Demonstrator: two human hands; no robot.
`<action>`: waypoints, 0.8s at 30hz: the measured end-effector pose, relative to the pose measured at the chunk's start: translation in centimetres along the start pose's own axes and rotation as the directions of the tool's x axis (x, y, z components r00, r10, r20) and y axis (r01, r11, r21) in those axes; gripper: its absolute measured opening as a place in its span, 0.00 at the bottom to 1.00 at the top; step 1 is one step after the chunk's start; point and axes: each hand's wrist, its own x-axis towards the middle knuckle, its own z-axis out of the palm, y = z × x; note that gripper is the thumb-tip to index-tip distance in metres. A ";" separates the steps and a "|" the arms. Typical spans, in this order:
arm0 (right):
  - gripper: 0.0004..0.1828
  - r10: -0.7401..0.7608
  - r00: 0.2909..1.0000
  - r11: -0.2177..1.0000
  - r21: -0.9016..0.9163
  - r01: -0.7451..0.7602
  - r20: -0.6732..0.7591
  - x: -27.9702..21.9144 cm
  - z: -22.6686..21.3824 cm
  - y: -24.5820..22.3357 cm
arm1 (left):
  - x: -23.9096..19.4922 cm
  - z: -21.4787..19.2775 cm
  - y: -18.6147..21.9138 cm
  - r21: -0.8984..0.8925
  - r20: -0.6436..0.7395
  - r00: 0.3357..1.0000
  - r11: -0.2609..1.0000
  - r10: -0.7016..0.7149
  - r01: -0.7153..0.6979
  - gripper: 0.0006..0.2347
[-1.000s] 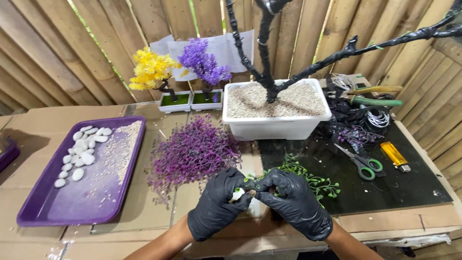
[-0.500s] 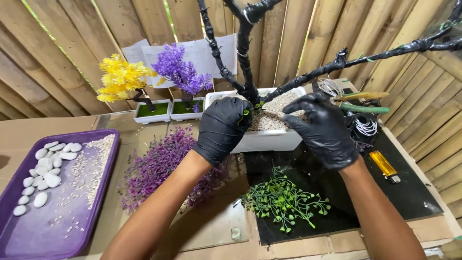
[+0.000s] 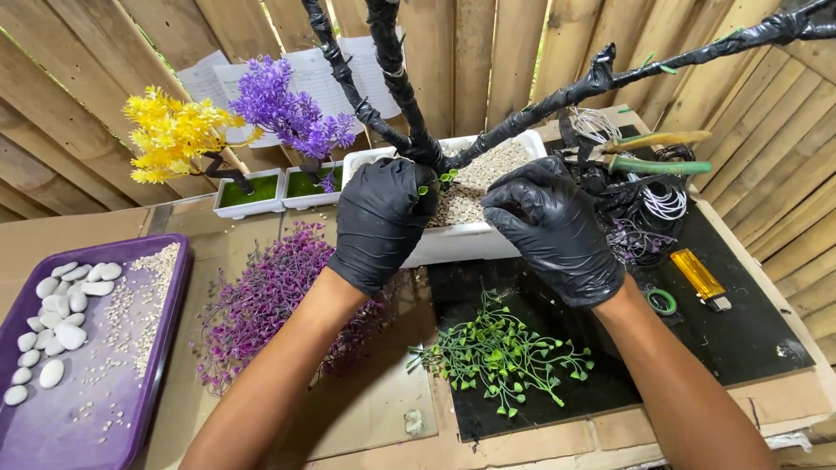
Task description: The person arranges purple and green artificial foliage around the base of a bonsai tree in a white rectangular pot. They pick up bunches of purple flowers and green leaves, separate them, and place them into the gravel substrate at the base of the tree branches.
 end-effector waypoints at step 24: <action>0.03 -0.025 1.000 0.998 -0.050 0.026 0.011 -0.2 0.2 0.3 | -0.5 1.4 -1.3 0.126 -0.001 0.999 0.991 0.053 -0.052 0.06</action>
